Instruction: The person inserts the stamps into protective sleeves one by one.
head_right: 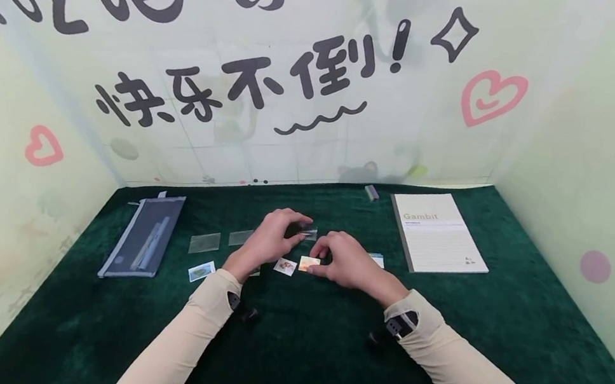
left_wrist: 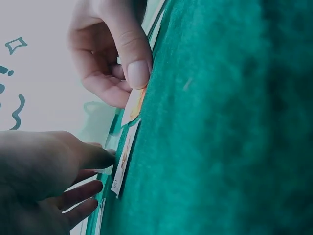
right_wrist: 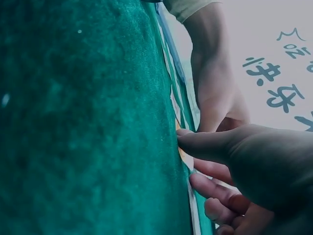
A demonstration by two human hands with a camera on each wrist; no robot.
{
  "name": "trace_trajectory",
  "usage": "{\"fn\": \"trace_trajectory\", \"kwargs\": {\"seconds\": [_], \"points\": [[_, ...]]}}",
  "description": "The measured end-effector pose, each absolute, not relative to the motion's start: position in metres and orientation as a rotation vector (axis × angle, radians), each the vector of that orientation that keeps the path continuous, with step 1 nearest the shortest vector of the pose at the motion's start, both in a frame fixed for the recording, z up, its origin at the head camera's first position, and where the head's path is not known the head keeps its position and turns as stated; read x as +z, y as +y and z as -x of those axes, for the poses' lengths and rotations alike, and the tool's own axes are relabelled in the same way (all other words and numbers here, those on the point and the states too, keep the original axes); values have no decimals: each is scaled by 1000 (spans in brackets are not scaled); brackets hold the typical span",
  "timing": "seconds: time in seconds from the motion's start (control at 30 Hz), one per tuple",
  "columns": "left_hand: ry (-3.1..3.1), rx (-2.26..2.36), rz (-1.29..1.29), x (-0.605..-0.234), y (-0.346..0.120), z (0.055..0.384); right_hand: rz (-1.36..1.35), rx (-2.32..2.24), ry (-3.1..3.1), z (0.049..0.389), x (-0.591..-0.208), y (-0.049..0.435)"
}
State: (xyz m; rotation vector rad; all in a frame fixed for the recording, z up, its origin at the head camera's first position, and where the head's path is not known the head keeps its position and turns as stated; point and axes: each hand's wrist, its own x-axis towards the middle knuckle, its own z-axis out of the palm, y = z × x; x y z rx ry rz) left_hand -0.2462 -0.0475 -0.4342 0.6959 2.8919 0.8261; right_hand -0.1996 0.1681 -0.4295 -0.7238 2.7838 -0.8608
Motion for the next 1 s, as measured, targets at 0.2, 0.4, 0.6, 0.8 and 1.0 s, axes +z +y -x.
{"fn": "trace_trajectory", "kwargs": {"seconds": [0.2,0.4,0.6,0.8,1.0], "points": [[2861,922,-682,-432,-50,247,703,-976,2727,201,-430,168],[2836,980,-671,-433,-50,246,677,-1077,2689,200,-430,168],[2734,1243,-707,-432,-51,239,749,-1210,2693,200,-435,172],[2629,1509,-582,-427,-67,221,750,-1421,2597,198,-432,170],[2407,1804,-451,-427,-85,195,689,-1592,2441,194,-429,166]]}}
